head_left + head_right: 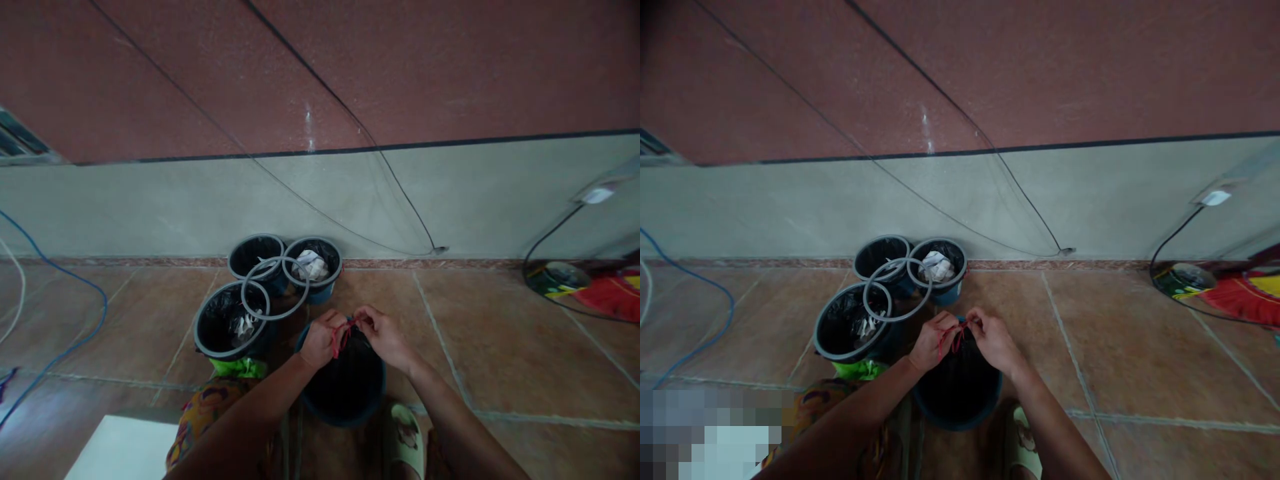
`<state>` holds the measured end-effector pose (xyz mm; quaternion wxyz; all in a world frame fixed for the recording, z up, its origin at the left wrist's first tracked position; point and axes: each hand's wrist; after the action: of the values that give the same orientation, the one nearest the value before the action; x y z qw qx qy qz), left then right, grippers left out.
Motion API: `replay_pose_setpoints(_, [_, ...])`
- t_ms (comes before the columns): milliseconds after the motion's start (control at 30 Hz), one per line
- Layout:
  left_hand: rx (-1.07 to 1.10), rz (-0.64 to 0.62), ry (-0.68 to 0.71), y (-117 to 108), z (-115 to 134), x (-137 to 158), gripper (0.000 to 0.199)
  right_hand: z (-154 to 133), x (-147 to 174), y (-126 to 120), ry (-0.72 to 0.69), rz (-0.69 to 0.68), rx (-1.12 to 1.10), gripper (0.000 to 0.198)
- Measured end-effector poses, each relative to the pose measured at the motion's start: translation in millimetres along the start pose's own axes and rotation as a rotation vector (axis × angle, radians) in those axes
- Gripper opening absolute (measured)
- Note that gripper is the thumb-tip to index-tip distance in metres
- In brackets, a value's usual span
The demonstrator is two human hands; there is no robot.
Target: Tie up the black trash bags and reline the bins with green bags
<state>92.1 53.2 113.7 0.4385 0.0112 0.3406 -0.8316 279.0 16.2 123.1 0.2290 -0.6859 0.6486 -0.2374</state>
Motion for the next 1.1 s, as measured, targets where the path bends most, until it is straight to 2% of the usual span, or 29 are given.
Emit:
replay_pose_setpoints(133, [-0.009, -0.024, 0.008, 0.5, 0.7, 0.5, 0.029, 4.5, -1.6, 9.7, -0.005, -0.013, -0.119, 0.037])
replay_pose_setpoints(233, [-0.009, -0.042, 0.007, 1.0, 1.2, 1.1, 0.026, 4.4, -2.4, 14.2, -0.003, -0.059, -0.109, 0.032])
replay_pose_setpoints(367, [0.002, -0.060, 0.004, 0.7, 1.4, 1.2, 0.026, 2.2, -3.5, 10.7, 0.028, -0.037, -0.024, 0.031])
replay_pose_setpoints(433, [0.013, -0.062, -0.007, 0.3, 1.9, 0.8, 0.027, -0.1, -3.9, 6.4, 0.050, -0.031, -0.087, 0.029])
replay_pose_setpoints(500, [0.023, -0.057, -0.029, 0.2, 2.7, 0.3, 0.026, -3.8, -3.7, 1.7, 0.106, -0.055, -0.244, 0.026])
replay_pose_setpoints(600, [0.035, -0.045, -0.060, 0.7, 3.1, -0.5, 0.023, -9.2, -1.3, -5.6, 0.299, -0.099, -0.481, 0.031])
replay_pose_setpoints(700, [0.036, -0.049, -0.095, 1.2, 0.7, -0.2, 0.021, -7.3, 0.8, -11.4, 0.416, -0.143, -0.545, 0.034])
replay_pose_setpoints(767, [0.014, -0.073, -0.117, 1.2, -2.3, 0.7, 0.020, -0.4, 0.9, -13.0, 0.369, -0.167, -0.455, 0.025])
replay_pose_setpoints(867, [-0.067, -0.149, -0.159, 0.6, -6.4, 2.5, 0.021, 12.8, -0.1, -10.9, 0.292, -0.203, -0.182, 0.014])
replay_pose_setpoints(1100, [-0.293, -0.271, -0.355, -2.8, -10.7, 5.7, 0.019, 31.0, 2.4, 2.5, 0.232, -0.150, 0.476, 0.024])
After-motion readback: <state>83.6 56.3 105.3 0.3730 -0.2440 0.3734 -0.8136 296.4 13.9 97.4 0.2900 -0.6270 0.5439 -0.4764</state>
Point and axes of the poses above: each hand's wrist, its own x-axis away from the middle knuckle, its own y-axis out of the palm, z = x × y, and after that the axes turned 8 degrees about x, right-handed
